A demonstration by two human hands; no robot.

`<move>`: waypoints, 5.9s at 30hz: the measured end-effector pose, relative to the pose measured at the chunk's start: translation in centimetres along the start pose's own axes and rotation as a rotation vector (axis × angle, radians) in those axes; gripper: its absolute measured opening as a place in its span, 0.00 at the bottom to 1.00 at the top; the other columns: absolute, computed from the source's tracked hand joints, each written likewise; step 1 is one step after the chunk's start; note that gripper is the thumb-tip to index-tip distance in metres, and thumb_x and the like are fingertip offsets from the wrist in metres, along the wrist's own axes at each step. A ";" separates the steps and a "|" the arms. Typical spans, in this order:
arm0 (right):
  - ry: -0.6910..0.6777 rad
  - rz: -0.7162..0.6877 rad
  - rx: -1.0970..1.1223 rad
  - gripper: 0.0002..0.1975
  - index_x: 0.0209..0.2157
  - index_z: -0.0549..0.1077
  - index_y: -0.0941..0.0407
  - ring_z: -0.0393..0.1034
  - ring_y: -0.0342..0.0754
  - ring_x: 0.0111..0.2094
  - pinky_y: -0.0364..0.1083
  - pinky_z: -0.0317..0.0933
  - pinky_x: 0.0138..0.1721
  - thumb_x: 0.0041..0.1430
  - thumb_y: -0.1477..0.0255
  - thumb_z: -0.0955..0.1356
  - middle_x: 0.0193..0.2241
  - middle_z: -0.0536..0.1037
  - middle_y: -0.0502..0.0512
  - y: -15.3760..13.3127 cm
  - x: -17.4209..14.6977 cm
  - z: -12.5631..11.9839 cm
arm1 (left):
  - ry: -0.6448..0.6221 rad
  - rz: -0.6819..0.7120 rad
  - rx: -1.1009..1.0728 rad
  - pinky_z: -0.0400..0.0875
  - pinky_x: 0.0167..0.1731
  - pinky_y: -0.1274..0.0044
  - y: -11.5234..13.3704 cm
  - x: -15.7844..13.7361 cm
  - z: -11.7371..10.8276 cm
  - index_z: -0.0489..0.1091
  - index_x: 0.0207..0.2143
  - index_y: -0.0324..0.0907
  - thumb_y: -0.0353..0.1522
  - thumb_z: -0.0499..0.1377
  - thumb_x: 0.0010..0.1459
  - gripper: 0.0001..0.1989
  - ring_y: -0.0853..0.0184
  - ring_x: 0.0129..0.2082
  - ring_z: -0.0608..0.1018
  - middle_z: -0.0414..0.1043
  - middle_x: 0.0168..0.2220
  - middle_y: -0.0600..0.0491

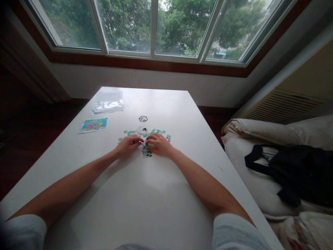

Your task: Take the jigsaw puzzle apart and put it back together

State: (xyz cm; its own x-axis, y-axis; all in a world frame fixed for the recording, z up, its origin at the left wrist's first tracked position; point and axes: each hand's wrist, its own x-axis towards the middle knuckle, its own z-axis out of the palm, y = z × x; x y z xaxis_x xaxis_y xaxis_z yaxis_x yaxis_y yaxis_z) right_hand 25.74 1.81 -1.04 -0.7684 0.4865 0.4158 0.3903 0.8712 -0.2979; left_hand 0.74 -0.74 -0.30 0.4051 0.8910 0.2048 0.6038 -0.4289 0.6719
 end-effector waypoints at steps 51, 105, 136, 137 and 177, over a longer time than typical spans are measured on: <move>0.009 -0.004 0.012 0.09 0.47 0.77 0.52 0.70 0.56 0.52 0.58 0.62 0.56 0.66 0.67 0.69 0.50 0.78 0.58 0.1 0.0 0.1 | 0.071 -0.092 -0.370 0.70 0.39 0.75 -1.1 0.7 -0.2 0.80 0.38 0.41 0.34 0.61 0.57 0.10 0.65 0.36 0.79 0.81 0.34 0.51; 0.005 -0.001 0.026 0.09 0.46 0.77 0.52 0.70 0.55 0.51 0.57 0.62 0.55 0.66 0.68 0.69 0.49 0.78 0.59 -0.2 0.2 -0.1 | 0.109 -0.249 -0.822 0.67 0.25 0.80 -0.6 0.7 0.2 0.68 0.38 0.39 0.40 0.66 0.55 0.15 0.74 0.23 0.72 0.72 0.27 0.56; 0.002 0.016 0.018 0.09 0.46 0.77 0.51 0.70 0.56 0.52 0.58 0.61 0.57 0.66 0.68 0.69 0.50 0.78 0.58 -0.2 0.1 -0.1 | -0.018 0.151 0.074 0.66 0.38 0.74 -0.2 -0.1 0.0 0.75 0.38 0.44 0.24 0.55 0.57 0.11 0.65 0.32 0.73 0.75 0.34 0.52; 0.002 0.013 0.020 0.09 0.46 0.77 0.51 0.70 0.56 0.52 0.58 0.62 0.57 0.66 0.68 0.69 0.50 0.78 0.58 -0.2 0.1 -0.1 | -0.008 0.156 0.052 0.66 0.38 0.74 -0.2 -0.1 -0.1 0.76 0.38 0.44 0.24 0.55 0.57 0.11 0.66 0.32 0.73 0.75 0.35 0.52; 0.009 0.014 0.014 0.09 0.47 0.77 0.51 0.69 0.56 0.52 0.58 0.62 0.57 0.66 0.68 0.69 0.50 0.78 0.58 0.4 -0.1 0.4 | -0.008 0.115 0.204 0.64 0.42 0.71 0.9 -0.4 0.6 0.77 0.36 0.44 0.30 0.60 0.61 0.05 0.65 0.35 0.74 0.76 0.33 0.53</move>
State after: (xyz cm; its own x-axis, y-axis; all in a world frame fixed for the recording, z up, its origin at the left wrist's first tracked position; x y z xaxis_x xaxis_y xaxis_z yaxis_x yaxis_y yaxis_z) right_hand 25.73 2.07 -1.51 -0.7584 0.4991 0.4192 0.3934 0.8633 -0.3160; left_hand 1.59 -1.59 -0.21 0.4838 0.8339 0.2655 0.6796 -0.5491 0.4864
